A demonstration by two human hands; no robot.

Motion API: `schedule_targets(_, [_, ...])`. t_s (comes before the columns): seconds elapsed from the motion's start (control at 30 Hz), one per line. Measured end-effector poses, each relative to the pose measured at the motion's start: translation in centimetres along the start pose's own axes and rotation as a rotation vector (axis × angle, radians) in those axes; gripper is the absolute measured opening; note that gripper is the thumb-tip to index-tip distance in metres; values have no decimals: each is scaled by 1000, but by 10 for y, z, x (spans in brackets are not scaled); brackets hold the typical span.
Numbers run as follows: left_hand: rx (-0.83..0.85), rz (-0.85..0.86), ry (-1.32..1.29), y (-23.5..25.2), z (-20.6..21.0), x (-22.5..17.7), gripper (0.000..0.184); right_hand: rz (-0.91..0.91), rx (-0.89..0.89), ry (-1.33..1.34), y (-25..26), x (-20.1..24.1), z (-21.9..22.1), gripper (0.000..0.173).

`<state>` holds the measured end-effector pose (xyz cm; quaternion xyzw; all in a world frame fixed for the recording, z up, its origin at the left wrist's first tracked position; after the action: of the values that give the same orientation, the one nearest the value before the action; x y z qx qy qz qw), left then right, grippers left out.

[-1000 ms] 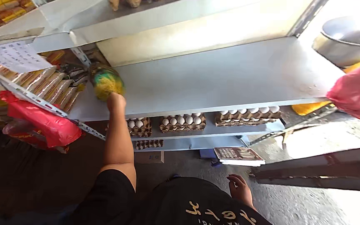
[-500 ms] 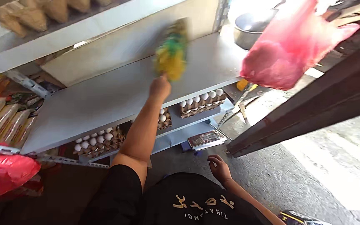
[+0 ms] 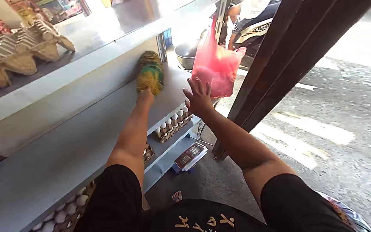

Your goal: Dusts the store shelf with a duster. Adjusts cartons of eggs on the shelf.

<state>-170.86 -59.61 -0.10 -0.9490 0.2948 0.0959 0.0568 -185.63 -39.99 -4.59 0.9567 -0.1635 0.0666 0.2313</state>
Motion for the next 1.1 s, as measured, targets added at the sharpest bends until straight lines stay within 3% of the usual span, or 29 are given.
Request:
schedule_targets(0.03, [43,123,3,7,-1,-2,41,-4,53,-56,11,-6,0,56])
schedule_targets(0.13, [107,405,-36,19,-15,4,43,-4,-16,-151,14,-36,5,52])
schedule_targets(0.23, [11,228,-47,5,-11,9,44,75,15,-174,6,-55,-10,46])
schedule_targets(0.3, [18,103,-29,-24,6,-2,47,131,32,-184,3,-67,-18,51])
schedule_targets(0.37, [75,224,-35,-60,24,-14,47,179,56,-216,4,-76,-25,55])
schedule_targets(0.47, [127,434,-140,-99,28,-9,43,221,75,-216,6,-84,-32,47])
schedule_targets(0.53, [56,320,-166,-109,19,15,43,238,96,-215,5,-86,-38,52])
schedule_targets(0.6, [-37,66,-116,-124,16,34,45,254,114,-217,4,-89,-40,55])
schedule_targets(0.67, [-40,-158,-24,-151,20,26,49,286,106,-207,4,-88,-41,56])
schedule_targets(0.73, [22,-128,2,-186,32,-1,53,318,64,-181,6,-81,-40,51])
schedule_targets(0.8, [82,35,-19,-212,49,-22,57,312,23,-120,6,-67,-38,43])
schedule_targets(0.87, [32,131,-81,-225,59,-16,50,271,-4,-57,5,-48,-36,40])
schedule_targets(0.97, [-8,-36,-155,-244,63,35,48,139,-11,26,1,-22,-23,38])
schedule_targets(1.1, [-172,-416,-167,-334,46,141,47,-75,79,112,-8,6,1,43])
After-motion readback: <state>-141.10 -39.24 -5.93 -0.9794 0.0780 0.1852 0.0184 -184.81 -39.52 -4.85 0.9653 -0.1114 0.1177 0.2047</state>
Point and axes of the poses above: each hand's wrist, its own y-axis towards the middle knuckle, its own z-axis out of the palm, x = y × z, the point moved 1 cm from there along y, towards the middle knuckle, and after that the axes turned 1 degree about -x, right-handed, at the moved point
